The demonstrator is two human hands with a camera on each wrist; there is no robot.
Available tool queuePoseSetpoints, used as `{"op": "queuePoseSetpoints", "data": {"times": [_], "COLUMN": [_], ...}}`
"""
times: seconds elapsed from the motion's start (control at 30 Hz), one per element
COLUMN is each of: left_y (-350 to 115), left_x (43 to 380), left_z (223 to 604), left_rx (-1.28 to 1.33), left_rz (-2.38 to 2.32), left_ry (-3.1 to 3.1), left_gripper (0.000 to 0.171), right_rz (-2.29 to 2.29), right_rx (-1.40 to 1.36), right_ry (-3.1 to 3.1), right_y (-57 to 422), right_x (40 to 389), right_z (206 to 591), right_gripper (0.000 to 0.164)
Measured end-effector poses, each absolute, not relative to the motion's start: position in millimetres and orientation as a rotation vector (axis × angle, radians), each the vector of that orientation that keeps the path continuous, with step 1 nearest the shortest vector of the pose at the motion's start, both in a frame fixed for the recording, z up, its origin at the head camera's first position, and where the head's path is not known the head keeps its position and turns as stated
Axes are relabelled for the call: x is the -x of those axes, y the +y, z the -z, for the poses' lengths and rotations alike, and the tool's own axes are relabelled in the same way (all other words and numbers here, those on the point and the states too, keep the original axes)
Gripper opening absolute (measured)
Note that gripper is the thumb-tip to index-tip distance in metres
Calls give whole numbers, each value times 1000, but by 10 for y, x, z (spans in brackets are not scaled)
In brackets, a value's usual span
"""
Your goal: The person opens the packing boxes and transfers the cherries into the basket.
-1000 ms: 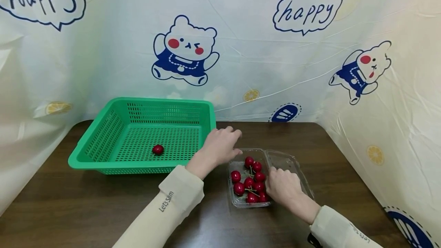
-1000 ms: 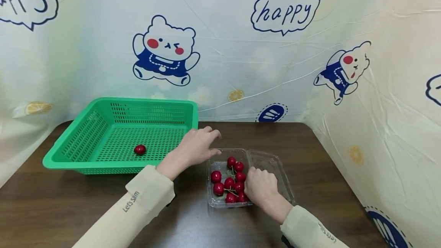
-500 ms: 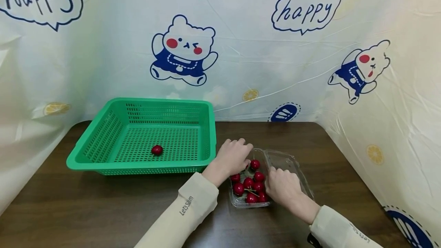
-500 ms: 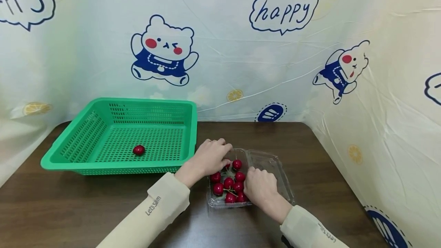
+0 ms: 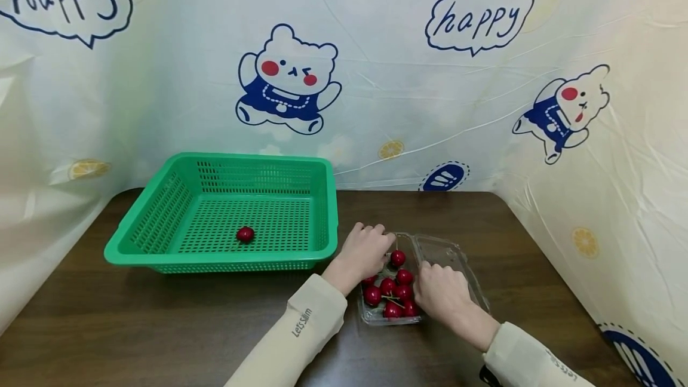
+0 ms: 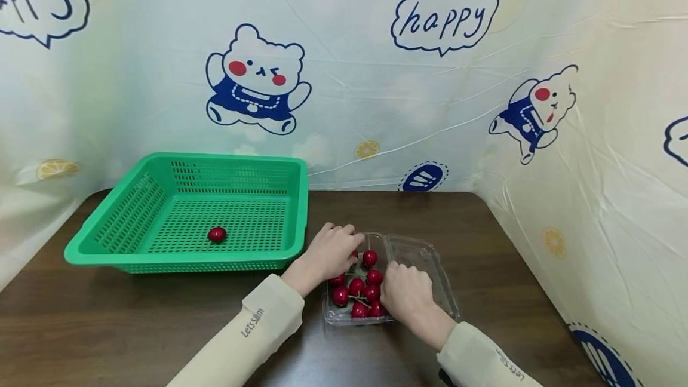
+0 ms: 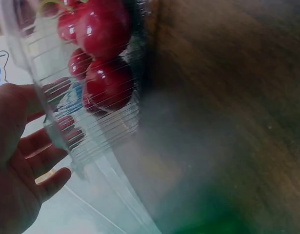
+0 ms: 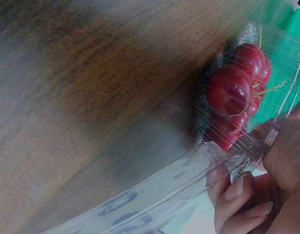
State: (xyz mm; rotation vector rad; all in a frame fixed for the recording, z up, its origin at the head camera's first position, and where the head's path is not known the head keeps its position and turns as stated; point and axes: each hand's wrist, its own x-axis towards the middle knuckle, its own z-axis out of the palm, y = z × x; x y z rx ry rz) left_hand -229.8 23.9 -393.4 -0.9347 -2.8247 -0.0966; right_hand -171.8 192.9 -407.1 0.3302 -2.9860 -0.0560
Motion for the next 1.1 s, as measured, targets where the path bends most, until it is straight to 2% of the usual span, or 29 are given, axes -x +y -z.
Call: {"op": "queuePoseSetpoints", "data": {"times": [0.2, 0.47, 0.73, 1.1], "left_y": [253, 286, 316, 333], "left_x": [2291, 2255, 2232, 2223], "left_z": [3987, 4055, 4139, 4148], "left_rx": [941, 930, 948, 1038], "left_rz": [95, 40, -79, -123], "left_ry": [-2820, -2846, -2801, -2733], "left_gripper": [26, 29, 18, 14], "right_rz": [69, 65, 53, 60], "right_rx": [-340, -339, -331, -346], "right_ry": [-2978, -2972, -2977, -2950], "right_y": [1938, 1926, 1926, 1918], "right_x": [1725, 1708, 1703, 1693], "right_z": [4073, 4056, 4052, 4056], "right_gripper": [25, 24, 25, 24]}}
